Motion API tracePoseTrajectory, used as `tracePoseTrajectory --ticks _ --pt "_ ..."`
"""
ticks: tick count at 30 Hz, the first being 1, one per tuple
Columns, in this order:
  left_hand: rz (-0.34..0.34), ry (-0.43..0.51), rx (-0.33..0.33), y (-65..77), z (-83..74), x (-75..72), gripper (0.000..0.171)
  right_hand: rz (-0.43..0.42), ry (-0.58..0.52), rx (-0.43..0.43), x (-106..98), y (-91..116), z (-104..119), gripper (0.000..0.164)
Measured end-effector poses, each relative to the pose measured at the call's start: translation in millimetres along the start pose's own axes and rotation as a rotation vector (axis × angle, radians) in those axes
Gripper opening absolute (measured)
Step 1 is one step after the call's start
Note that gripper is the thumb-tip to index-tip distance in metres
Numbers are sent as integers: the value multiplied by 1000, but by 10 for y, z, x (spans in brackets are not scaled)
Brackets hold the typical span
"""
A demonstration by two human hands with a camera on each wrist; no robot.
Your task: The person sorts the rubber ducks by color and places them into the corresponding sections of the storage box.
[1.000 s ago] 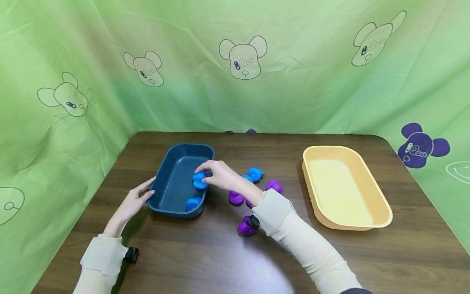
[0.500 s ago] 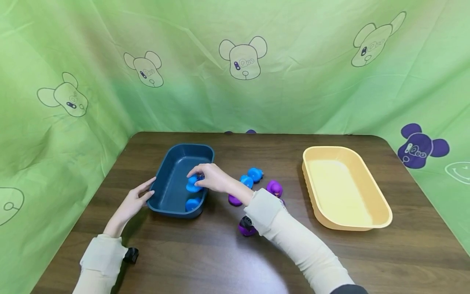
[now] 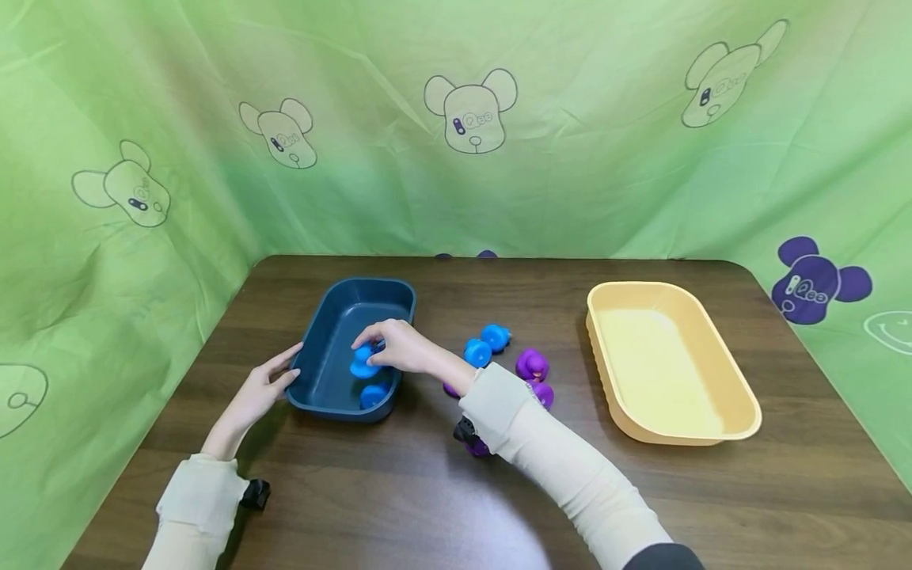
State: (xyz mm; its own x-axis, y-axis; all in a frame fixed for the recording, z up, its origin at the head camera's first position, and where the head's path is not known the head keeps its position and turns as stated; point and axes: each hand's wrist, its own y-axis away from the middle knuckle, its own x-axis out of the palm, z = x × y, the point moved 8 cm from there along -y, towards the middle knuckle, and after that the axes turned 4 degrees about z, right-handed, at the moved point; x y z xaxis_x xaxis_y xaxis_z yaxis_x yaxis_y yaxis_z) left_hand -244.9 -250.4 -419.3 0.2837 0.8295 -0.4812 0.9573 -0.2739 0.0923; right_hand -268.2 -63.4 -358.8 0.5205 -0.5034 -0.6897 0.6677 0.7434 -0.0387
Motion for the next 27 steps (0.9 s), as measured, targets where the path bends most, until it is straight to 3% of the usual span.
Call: tracePoseTrajectory --ticks 10,27 --pt "17 60 15 1 2 22 47 13 -60 24 59 -44 -58 25" --pt "16 23 20 -10 19 29 47 29 -90 43 229 -133 -54 26"
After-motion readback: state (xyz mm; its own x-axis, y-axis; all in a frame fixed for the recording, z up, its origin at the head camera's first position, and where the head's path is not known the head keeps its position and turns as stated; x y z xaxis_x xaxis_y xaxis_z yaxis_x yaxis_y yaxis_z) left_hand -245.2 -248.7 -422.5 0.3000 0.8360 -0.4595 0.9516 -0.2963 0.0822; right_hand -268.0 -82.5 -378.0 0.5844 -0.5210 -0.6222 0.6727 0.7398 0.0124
